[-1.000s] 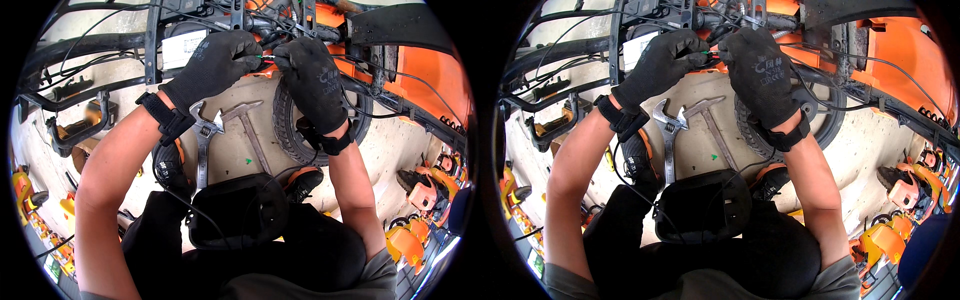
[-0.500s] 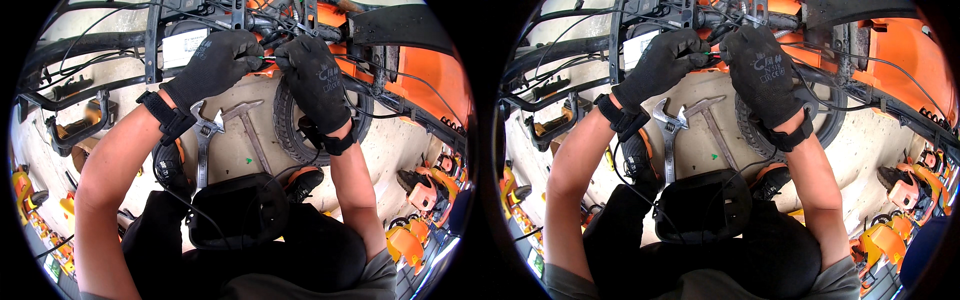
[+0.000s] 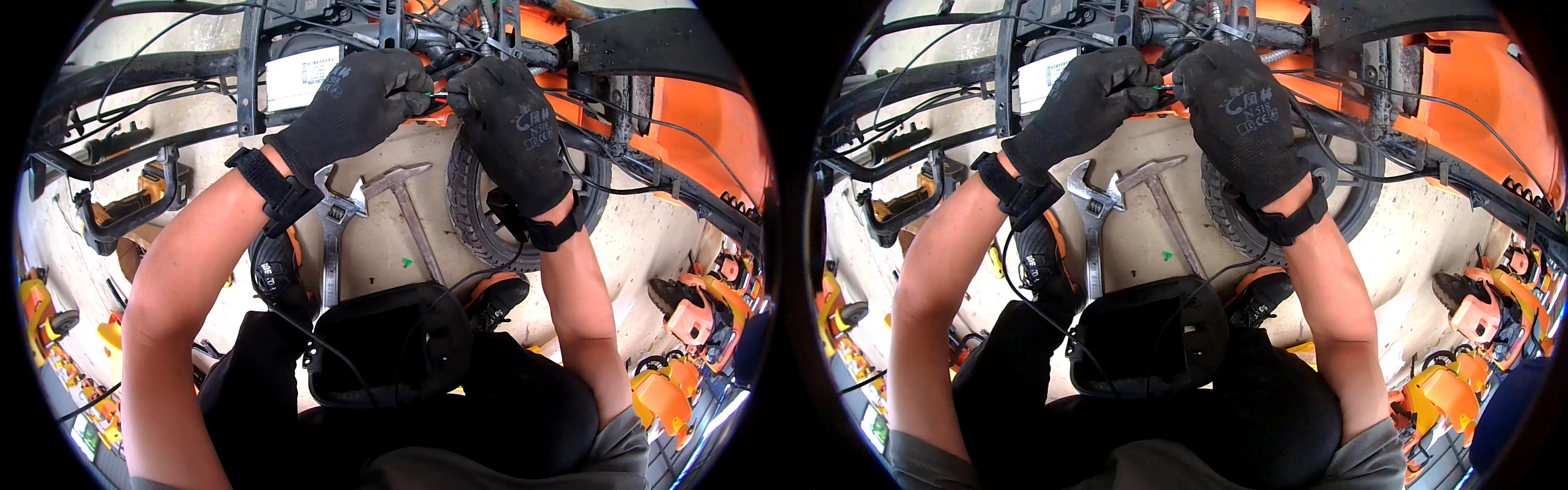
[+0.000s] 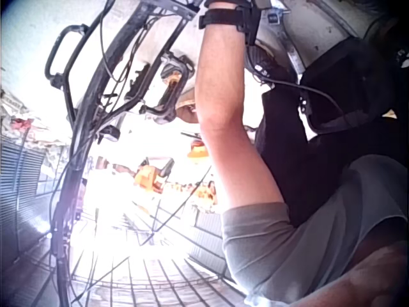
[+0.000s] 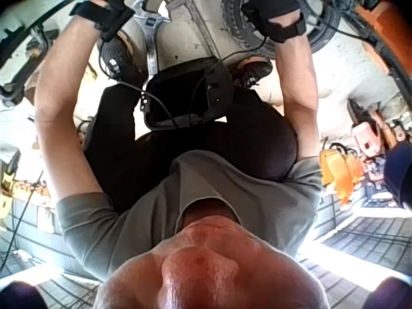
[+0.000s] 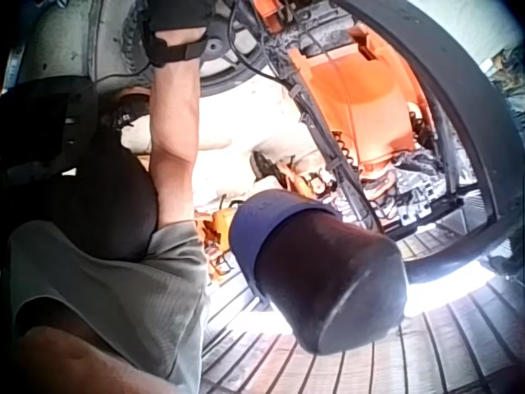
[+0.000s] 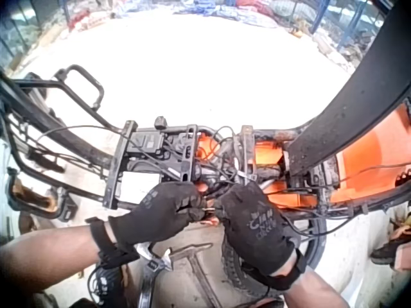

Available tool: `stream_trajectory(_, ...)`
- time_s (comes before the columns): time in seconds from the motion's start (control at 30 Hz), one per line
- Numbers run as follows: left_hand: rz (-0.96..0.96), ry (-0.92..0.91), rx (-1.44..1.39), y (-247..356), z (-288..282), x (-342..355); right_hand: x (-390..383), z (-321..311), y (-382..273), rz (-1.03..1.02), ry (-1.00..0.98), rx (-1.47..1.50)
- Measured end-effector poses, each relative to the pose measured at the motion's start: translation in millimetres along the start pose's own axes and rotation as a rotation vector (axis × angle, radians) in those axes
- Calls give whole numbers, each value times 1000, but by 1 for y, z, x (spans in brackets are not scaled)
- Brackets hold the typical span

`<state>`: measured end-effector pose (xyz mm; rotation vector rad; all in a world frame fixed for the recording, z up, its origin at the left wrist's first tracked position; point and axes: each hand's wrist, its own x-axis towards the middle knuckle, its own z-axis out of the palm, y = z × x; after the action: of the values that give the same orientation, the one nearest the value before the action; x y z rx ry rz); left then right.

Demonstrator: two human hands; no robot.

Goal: The person works on the electrical components of an orange motorcycle frame, connecting wires and handling colored connectors by hand while wearing gloves.

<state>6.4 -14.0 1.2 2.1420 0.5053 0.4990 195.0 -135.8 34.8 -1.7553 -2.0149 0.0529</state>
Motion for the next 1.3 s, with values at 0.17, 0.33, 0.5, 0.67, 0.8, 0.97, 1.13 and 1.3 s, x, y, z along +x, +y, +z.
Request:
stream_trajectory(0.17, 44, 37, 36, -4, 1, 0, 1, 3, -1, -14, -1, -18)
stream_trajectory(0.33, -18, -16, 4, -4, 1, 1, 1, 4, 1, -37, -17, -31)
stream_trajectory(0.5, 44, 28, -14, -4, 3, 2, 5, 6, 2, -137, 81, -80)
stream_trajectory(0.67, 62, 13, 57, -5, 1, 0, 6, 8, 3, -154, 74, -82)
stream_trajectory(0.8, 62, 2, 40, -5, 0, 1, 5, 10, 5, -166, 71, -64)
stream_trajectory(0.97, 43, 30, 39, -4, 2, 0, 5, 13, 3, -135, 91, -41)
stream_trajectory(1.13, 36, 22, 65, -2, -1, -1, 6, 15, 3, -132, 70, -18)
stream_trajectory(1.3, 27, 32, 47, 1, 2, 1, 4, 14, 6, -93, 47, -27)
